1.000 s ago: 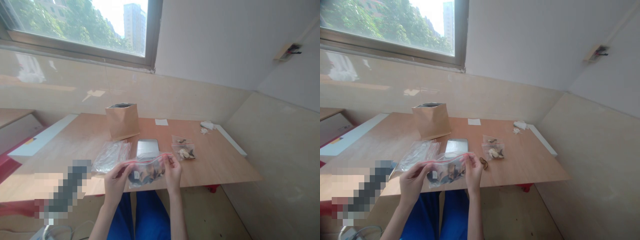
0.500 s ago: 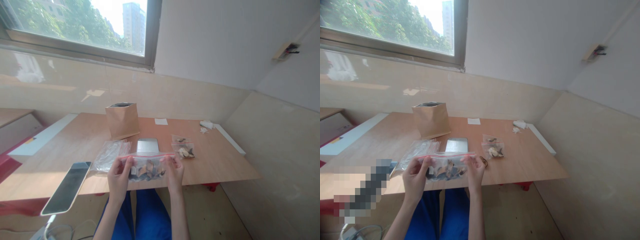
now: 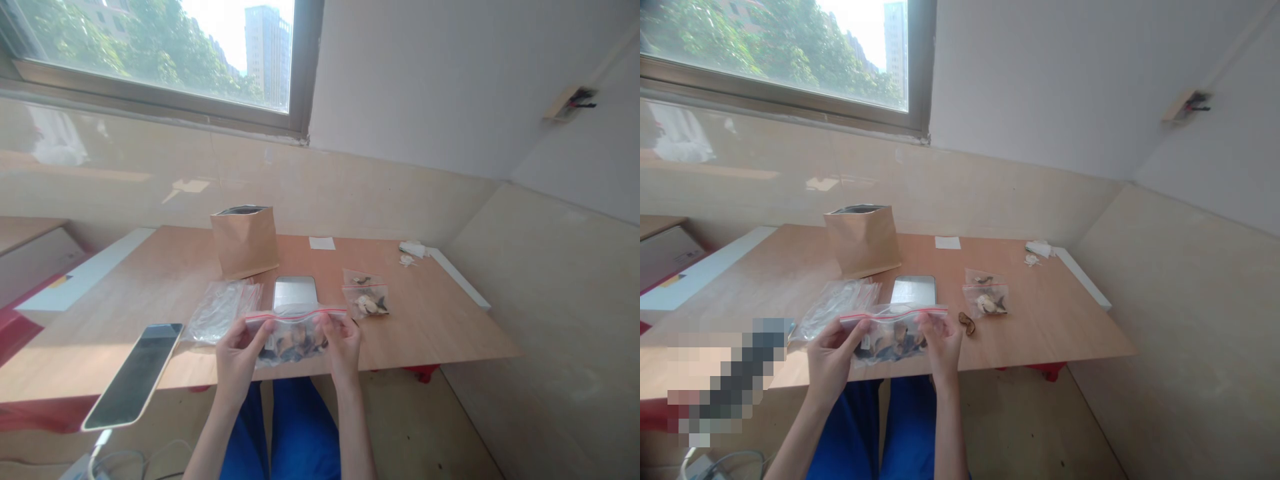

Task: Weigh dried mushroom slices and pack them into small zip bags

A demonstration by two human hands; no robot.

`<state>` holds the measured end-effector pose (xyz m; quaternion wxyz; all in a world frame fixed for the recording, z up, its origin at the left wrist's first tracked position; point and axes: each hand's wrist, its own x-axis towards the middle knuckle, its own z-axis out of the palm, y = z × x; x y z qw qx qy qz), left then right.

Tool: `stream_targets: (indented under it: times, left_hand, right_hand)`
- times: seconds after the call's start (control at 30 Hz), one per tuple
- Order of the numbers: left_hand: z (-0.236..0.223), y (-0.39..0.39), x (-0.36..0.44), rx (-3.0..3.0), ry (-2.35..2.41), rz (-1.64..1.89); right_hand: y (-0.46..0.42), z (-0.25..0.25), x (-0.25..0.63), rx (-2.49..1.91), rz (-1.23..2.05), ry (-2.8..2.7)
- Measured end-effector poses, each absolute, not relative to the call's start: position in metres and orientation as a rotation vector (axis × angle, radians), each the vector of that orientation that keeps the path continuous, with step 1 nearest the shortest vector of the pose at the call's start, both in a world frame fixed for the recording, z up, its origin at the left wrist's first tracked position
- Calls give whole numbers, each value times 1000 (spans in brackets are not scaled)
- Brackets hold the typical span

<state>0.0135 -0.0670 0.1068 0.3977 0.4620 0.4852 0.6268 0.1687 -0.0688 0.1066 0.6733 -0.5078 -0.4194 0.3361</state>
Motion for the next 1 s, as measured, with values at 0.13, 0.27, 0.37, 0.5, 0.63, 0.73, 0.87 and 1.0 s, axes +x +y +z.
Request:
stream_targets:
  times: [0.13, 0.27, 0.37, 0.5, 0.63, 0.73, 0.87, 1.0]
  left_hand:
    - [113, -68, 15, 1227, 1281, 1604]
    - [119, -68, 20, 1242, 1297, 1631]
    - [118, -66, 22, 1242, 1263, 1610]
    - [114, -65, 23, 1193, 1165, 1636]
    - [113, -66, 26, 1196, 1079, 1605]
    - [112, -66, 28, 1186, 1031, 1615]
    - [111, -66, 25, 1224, 1087, 1647]
    - [113, -66, 20, 1305, 1144, 1657]
  right_hand:
    - [-71, 112, 168, -1187, 647, -910]
    - [-72, 114, 169, -1175, 600, -898]
    - [-70, 109, 170, -1125, 647, -932]
    - [-68, 106, 170, -1084, 766, -958]
    - [-69, 108, 168, -1083, 808, -1004]
    - [-70, 111, 170, -1091, 814, -1023]
    - [-72, 116, 171, -1114, 826, -1072]
    - [-75, 119, 171, -1104, 843, -1046]
